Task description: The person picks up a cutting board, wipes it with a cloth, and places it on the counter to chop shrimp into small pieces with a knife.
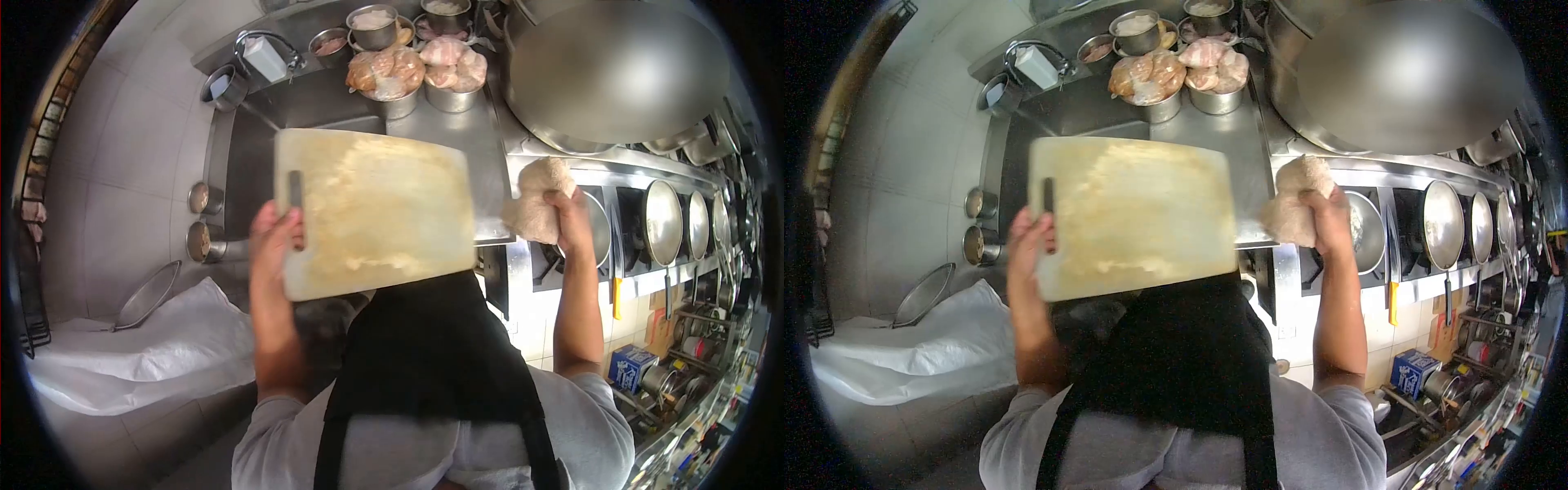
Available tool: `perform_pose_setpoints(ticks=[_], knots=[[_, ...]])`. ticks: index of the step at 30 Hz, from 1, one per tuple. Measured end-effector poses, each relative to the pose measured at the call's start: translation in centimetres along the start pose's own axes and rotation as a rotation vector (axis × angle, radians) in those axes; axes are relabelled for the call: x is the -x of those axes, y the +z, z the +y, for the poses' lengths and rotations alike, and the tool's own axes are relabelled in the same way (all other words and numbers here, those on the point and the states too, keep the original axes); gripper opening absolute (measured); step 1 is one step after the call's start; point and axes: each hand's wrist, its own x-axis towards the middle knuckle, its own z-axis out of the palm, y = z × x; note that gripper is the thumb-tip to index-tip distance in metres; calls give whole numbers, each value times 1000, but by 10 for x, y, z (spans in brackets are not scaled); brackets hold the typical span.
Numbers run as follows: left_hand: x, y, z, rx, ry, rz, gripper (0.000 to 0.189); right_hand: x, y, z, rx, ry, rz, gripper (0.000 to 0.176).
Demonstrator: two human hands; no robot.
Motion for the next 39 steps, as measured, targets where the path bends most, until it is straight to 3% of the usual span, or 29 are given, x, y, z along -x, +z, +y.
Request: perform_pose_setpoints(ticks=[2,4,7,10,13,15,16,18,19,22,24,26,28,30,33,37,39], knots=[[20,-27,33,-50,140,4,20,2,-7,-1,37,-1,12,36],[41,-50,65,-234,211,168,20,1,-5,1,71,-3,18,36],[57,-72,86,-140,336,202,18,-11,21,22,241,-45,-42,39],[65,-91,90,-113,425,289,15,-19,69,28,15,66,-182,42],[66,-86,89,-38,445,342,10,-59,76,81,-104,130,-279,39],[66,-88,85,8,448,374,9,-85,62,122,492,156,-151,39],[63,-92,78,35,429,329,10,-81,56,125,499,152,-155,39],[57,-98,66,65,409,289,11,-57,45,130,962,-234,123,41],[54,-96,60,127,389,258,11,-51,43,131,969,-231,118,41],[42,-100,39,142,323,220,11,-32,44,117,858,-112,83,46],[26,-93,17,126,265,173,11,-18,53,109,293,183,-41,55],[-1,-91,-19,141,189,130,13,-8,60,99,159,234,-75,65],[-32,-82,-60,109,48,92,14,-6,61,98,-50,284,-268,68],[-65,-72,-111,179,-12,-30,14,-11,53,102,129,180,-208,76],[-99,-33,-153,198,-105,-62,17,-25,40,105,707,-16,-42,88],[-147,-25,-207,174,-223,-145,18,-37,34,117,806,29,-21,85],[-150,-11,-200,96,-283,-99,17,-26,42,117,1396,-116,31,86]])
